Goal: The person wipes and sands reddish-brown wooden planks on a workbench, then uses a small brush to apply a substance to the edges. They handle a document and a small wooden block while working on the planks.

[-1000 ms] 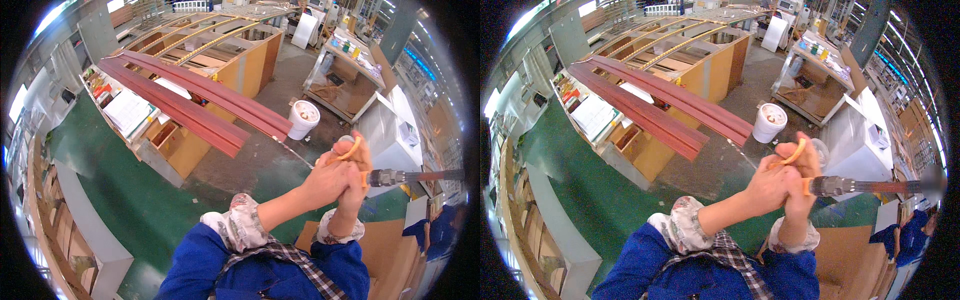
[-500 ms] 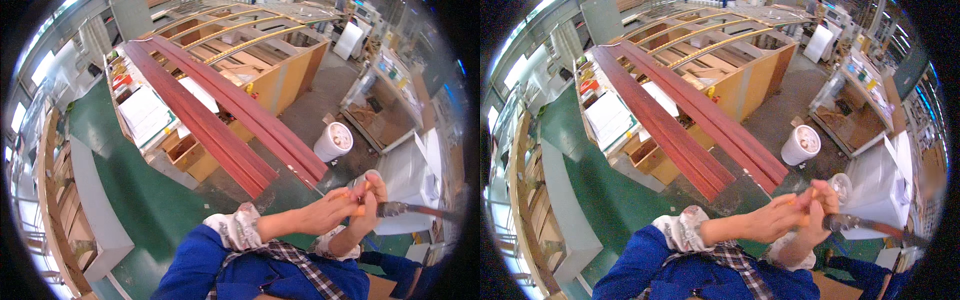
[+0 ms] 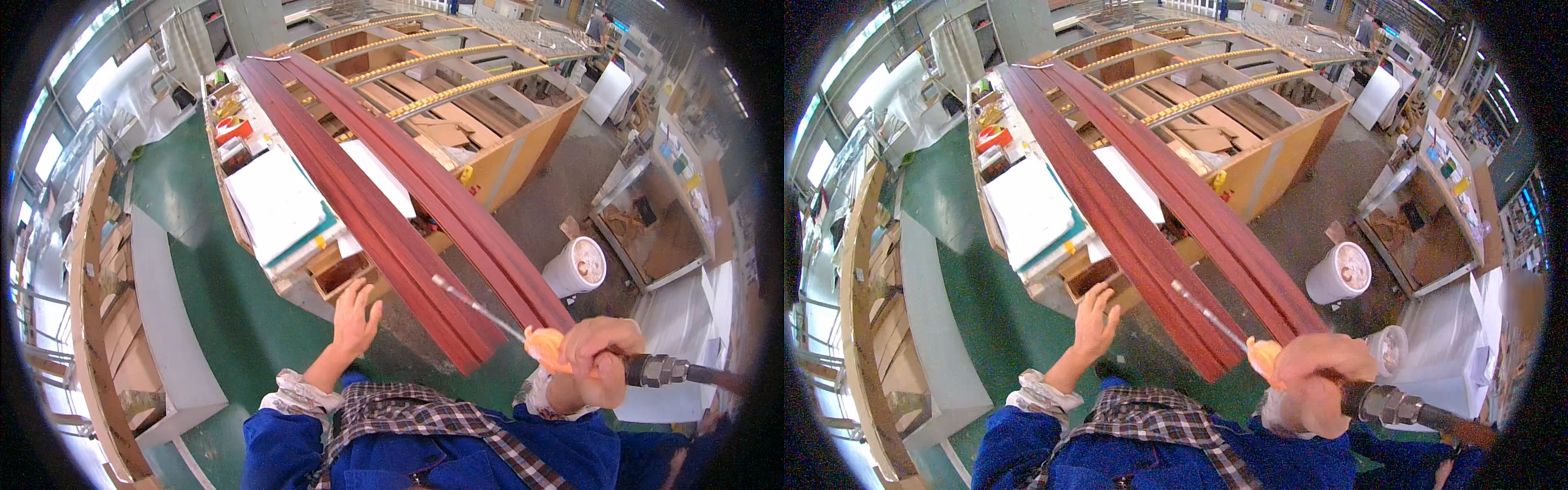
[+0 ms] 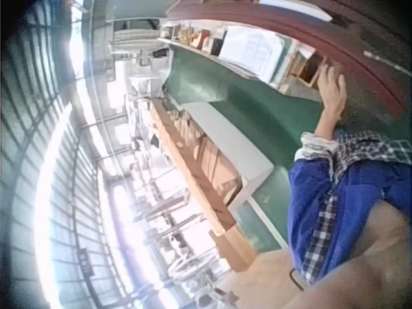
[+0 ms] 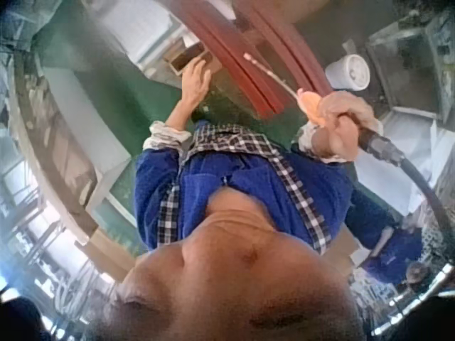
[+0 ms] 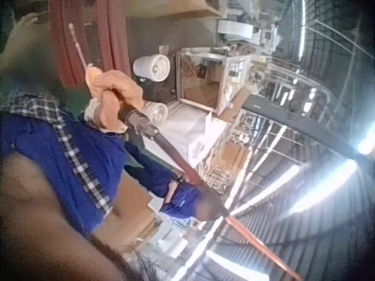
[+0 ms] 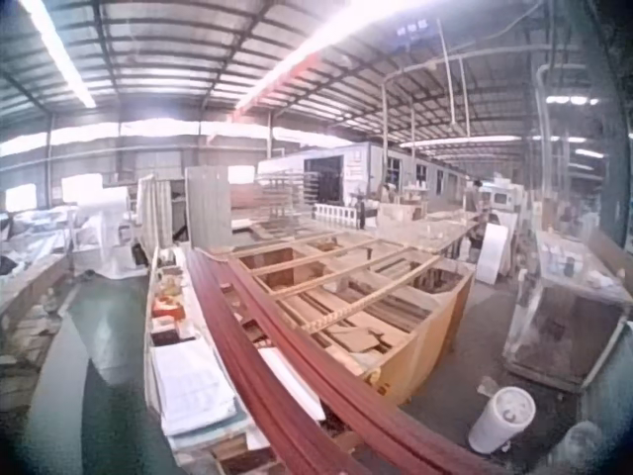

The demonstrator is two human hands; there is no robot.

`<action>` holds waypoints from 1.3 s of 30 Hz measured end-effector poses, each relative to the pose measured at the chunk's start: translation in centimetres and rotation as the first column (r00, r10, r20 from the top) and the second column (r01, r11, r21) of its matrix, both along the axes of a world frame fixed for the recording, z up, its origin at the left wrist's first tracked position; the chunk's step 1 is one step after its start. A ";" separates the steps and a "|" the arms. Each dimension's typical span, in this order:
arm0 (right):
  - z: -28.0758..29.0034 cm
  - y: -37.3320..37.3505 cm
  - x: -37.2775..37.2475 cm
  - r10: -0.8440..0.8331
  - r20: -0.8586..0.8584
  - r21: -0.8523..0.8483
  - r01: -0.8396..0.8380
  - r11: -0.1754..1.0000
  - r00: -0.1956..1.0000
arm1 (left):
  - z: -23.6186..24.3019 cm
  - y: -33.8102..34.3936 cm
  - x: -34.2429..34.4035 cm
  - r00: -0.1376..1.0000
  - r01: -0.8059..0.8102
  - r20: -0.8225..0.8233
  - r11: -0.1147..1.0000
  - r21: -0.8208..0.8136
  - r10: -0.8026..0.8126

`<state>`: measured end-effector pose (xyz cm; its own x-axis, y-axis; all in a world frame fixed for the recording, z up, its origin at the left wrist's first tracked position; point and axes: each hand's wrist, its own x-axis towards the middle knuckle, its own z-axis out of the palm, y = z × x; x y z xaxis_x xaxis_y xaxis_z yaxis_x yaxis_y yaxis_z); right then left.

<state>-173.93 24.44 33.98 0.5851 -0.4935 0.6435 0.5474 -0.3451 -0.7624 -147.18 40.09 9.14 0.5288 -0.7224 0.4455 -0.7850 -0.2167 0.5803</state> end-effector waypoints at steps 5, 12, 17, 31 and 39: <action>-1.6 0.8 10.4 -0.231 0.145 0.072 0.223 0.972 0.962 | 0.4 1.7 12.3 0.981 -0.125 0.152 0.992 0.030 0.120; -3.2 -2.4 26.7 -0.281 0.275 0.185 0.236 0.954 0.919 | -1.7 4.0 27.8 0.954 -0.253 0.234 0.923 0.290 0.188; -3.6 -3.8 37.6 -0.195 0.285 0.131 0.164 0.978 0.938 | -3.3 4.1 32.7 0.936 -0.290 0.319 0.840 0.458 0.149; -2.5 -6.0 63.6 0.157 0.344 0.158 -0.222 0.962 0.926 | 0.1 3.9 38.4 0.950 -0.193 0.303 0.908 0.372 0.077; -1.5 -9.8 76.0 0.034 0.486 0.048 -0.066 0.997 0.873 | 0.4 3.1 40.9 0.964 -0.264 0.051 0.921 0.286 0.260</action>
<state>-97.90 14.62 32.50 0.2324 -0.5198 0.8221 0.8690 -0.2686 -0.4156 -106.30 43.22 9.53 0.7127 -0.6568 0.2464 -0.6838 -0.5721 0.4530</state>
